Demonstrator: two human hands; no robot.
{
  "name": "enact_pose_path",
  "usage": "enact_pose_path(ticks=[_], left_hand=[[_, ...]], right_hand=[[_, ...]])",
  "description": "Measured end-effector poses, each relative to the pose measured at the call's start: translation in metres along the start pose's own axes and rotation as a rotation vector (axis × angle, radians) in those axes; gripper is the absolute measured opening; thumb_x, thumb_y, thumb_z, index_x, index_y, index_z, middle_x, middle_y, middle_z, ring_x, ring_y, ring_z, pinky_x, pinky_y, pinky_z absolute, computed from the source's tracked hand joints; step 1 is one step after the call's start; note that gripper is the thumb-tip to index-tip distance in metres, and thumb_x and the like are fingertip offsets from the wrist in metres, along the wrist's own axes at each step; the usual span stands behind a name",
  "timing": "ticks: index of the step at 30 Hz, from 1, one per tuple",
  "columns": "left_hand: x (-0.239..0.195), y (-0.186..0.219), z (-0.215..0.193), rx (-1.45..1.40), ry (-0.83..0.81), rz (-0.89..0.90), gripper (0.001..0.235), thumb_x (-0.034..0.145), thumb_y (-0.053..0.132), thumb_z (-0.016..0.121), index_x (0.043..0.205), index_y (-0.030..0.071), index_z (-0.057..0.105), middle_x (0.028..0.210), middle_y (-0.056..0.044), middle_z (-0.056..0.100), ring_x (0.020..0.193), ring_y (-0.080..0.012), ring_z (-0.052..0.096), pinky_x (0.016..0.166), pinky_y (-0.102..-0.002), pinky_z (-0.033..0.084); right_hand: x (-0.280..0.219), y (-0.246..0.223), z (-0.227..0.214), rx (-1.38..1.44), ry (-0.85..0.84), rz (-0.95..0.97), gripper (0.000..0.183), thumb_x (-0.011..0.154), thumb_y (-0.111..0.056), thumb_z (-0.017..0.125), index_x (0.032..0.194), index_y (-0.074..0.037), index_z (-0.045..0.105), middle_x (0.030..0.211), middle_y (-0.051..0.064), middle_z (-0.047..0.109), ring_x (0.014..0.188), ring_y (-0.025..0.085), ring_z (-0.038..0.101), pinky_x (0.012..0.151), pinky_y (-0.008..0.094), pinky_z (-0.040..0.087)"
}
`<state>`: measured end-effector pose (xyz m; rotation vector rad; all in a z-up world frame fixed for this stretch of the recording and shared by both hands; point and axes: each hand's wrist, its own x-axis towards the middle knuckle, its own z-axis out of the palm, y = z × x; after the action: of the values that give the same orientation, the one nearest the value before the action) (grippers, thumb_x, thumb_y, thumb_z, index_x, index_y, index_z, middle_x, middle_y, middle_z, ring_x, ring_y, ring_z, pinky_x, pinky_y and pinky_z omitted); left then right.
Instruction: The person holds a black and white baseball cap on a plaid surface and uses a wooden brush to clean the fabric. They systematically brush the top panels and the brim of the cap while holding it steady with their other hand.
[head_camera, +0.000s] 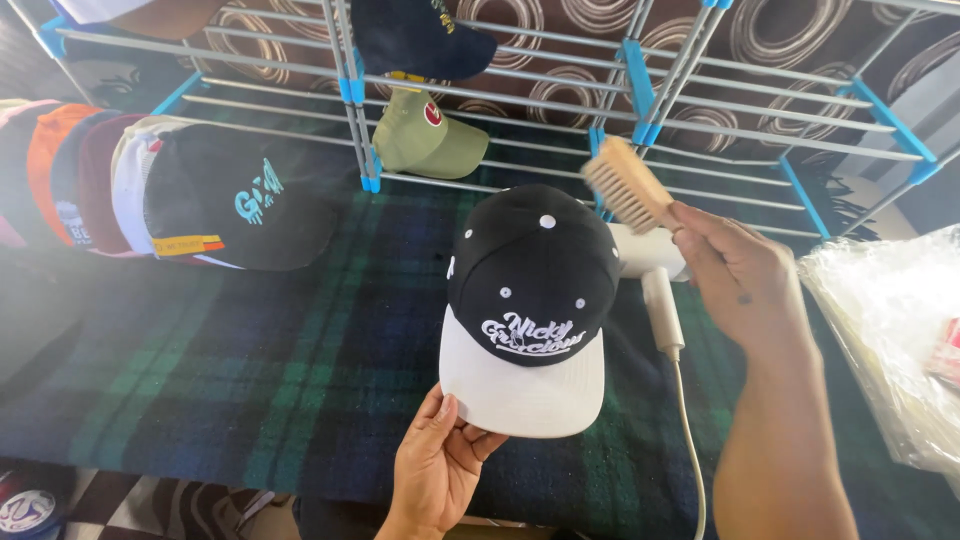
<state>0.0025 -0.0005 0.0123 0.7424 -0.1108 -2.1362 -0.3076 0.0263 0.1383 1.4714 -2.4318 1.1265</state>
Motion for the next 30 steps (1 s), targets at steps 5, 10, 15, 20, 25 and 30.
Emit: enact_pose_path(ticks=[5, 10, 15, 20, 25, 30], left_hand=[[0.001, 0.001, 0.002, 0.028, 0.019, -0.023, 0.047, 0.099, 0.013, 0.049, 0.145, 0.002, 0.053, 0.136, -0.021, 0.067, 0.107, -0.0353, 0.066, 0.085, -0.052, 0.056], [0.008, -0.001, -0.003, 0.005, 0.05, -0.039, 0.051, 0.101, 0.013, 0.045, 0.151, 0.004, 0.051, 0.136, -0.021, 0.068, 0.108, -0.0375, 0.067, 0.086, -0.055, 0.056], [0.017, -0.005, -0.017, 0.019, 0.042, -0.045, 0.051, 0.102, 0.013, 0.045, 0.151, 0.003, 0.052, 0.128, -0.022, 0.071, 0.095, -0.0345, 0.068, 0.084, -0.056, 0.058], [0.022, -0.008, -0.021, 0.011, -0.042, -0.01, 0.048, 0.101, 0.013, 0.046, 0.148, 0.004, 0.051, 0.13, -0.021, 0.068, 0.101, -0.0364, 0.068, 0.083, -0.054, 0.058], [0.007, 0.0, -0.007, 0.032, -0.007, -0.019, 0.046, 0.102, 0.012, 0.044, 0.147, 0.003, 0.052, 0.137, -0.022, 0.067, 0.107, -0.0377, 0.067, 0.085, -0.053, 0.056], [0.005, 0.0, -0.003, 0.034, 0.019, -0.015, 0.045, 0.101, 0.011, 0.046, 0.144, 0.002, 0.054, 0.138, -0.021, 0.067, 0.109, -0.037, 0.066, 0.085, -0.053, 0.055]], right_hand=[[0.046, -0.06, 0.0, 0.052, -0.437, 0.212, 0.044, 0.103, -0.025, 0.054, 0.146, -0.028, 0.065, 0.107, -0.001, 0.073, 0.068, 0.016, 0.052, 0.063, 0.032, 0.044], [0.077, 0.013, 0.064, -0.064, -0.702, 0.315, 0.056, 0.09, 0.005, 0.041, 0.124, -0.022, 0.077, 0.09, 0.009, 0.066, 0.079, 0.019, 0.058, 0.065, 0.033, 0.045], [0.074, 0.029, 0.048, -0.457, -0.665, -0.195, 0.062, 0.074, 0.015, 0.053, 0.111, -0.026, 0.082, 0.141, -0.027, 0.063, 0.103, 0.005, 0.073, 0.079, 0.024, 0.063], [0.064, -0.048, 0.013, 0.367, -0.518, 0.357, 0.043, 0.104, -0.018, 0.055, 0.144, -0.009, 0.064, 0.092, 0.016, 0.063, 0.059, 0.022, 0.032, 0.053, 0.035, 0.031], [0.071, -0.021, 0.017, -0.045, -0.636, 0.369, 0.038, 0.105, -0.035, 0.052, 0.137, -0.026, 0.071, 0.081, 0.006, 0.055, 0.061, 0.019, 0.039, 0.066, 0.033, 0.037], [0.048, -0.043, 0.0, 0.209, -0.365, 0.226, 0.043, 0.104, -0.02, 0.054, 0.146, -0.019, 0.065, 0.101, -0.001, 0.07, 0.062, 0.013, 0.047, 0.062, 0.029, 0.039]])
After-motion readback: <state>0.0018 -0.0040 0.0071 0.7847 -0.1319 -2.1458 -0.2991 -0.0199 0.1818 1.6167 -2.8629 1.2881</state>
